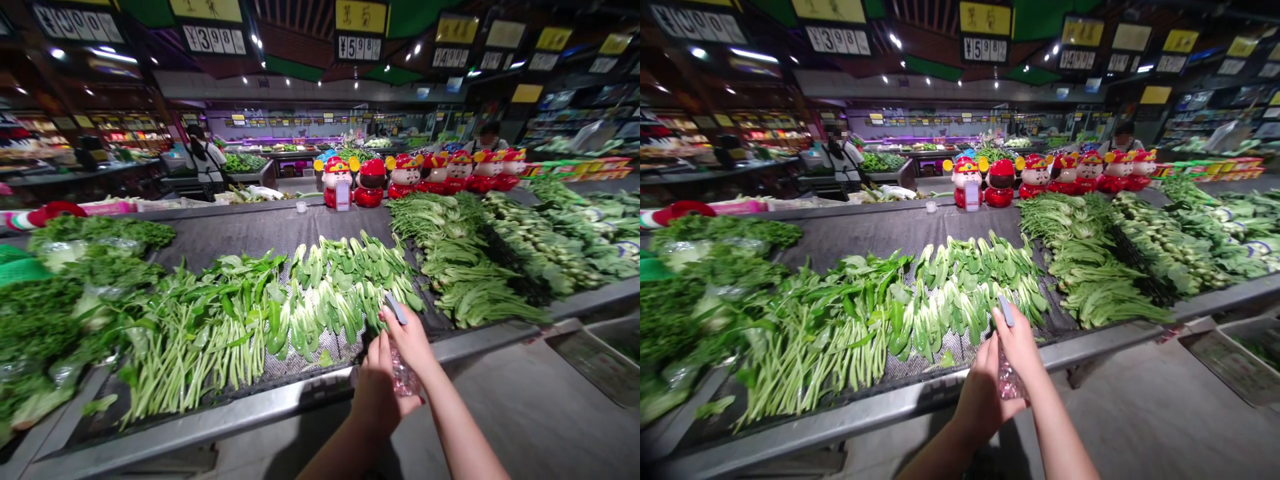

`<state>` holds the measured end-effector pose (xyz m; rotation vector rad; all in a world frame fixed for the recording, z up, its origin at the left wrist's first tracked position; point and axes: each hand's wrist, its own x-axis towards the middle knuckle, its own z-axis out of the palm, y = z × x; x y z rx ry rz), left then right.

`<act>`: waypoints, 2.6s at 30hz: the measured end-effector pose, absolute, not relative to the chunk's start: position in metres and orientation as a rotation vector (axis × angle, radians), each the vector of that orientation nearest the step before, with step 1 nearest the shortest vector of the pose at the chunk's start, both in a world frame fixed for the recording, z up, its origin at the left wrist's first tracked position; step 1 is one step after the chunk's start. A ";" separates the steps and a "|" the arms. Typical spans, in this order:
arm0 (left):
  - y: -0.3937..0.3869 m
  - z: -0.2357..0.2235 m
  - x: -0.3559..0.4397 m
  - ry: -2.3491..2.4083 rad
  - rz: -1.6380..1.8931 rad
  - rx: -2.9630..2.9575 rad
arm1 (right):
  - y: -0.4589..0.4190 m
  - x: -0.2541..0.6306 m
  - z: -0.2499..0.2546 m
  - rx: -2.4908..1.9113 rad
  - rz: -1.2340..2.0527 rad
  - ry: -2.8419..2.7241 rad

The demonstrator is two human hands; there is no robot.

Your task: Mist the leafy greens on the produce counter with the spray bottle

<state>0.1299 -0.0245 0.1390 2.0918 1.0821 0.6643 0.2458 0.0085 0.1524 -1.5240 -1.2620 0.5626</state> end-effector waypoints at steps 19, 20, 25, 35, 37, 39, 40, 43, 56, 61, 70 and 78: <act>-0.050 0.098 0.112 1.102 0.491 2.052 | -0.005 0.233 0.086 -1.538 0.753 -1.155; -0.051 0.096 0.110 1.097 0.485 2.051 | -0.005 0.232 0.082 -1.542 0.767 -1.145; -0.051 0.089 0.109 1.059 0.460 2.047 | -0.009 0.233 0.073 -1.568 0.765 -1.111; -0.053 0.082 0.127 0.892 0.467 1.982 | -0.028 0.258 0.078 -1.728 0.606 -1.086; -0.054 0.085 0.131 0.873 0.479 1.986 | -0.031 0.262 0.080 -1.749 0.595 -1.084; -0.054 0.089 0.135 0.863 0.478 1.991 | -0.032 0.266 0.081 -1.755 0.582 -1.079; -0.053 0.091 0.136 0.861 0.477 1.996 | -0.032 0.268 0.082 -1.752 0.575 -1.076; -0.047 0.096 0.141 0.864 0.489 2.034 | -0.027 0.272 0.086 -1.699 0.567 -1.064; -0.005 0.138 0.159 0.977 0.574 2.210 | 0.024 0.287 0.143 -1.559 0.447 -1.149; 0.003 0.143 0.163 1.068 0.475 2.204 | 0.033 0.288 0.147 -1.544 0.442 -1.177; 0.032 0.166 0.172 0.992 0.614 2.244 | 0.064 0.300 0.174 -1.436 0.424 -1.225; 0.034 0.167 0.175 0.994 0.605 2.236 | 0.067 0.306 0.166 -1.464 0.440 -1.196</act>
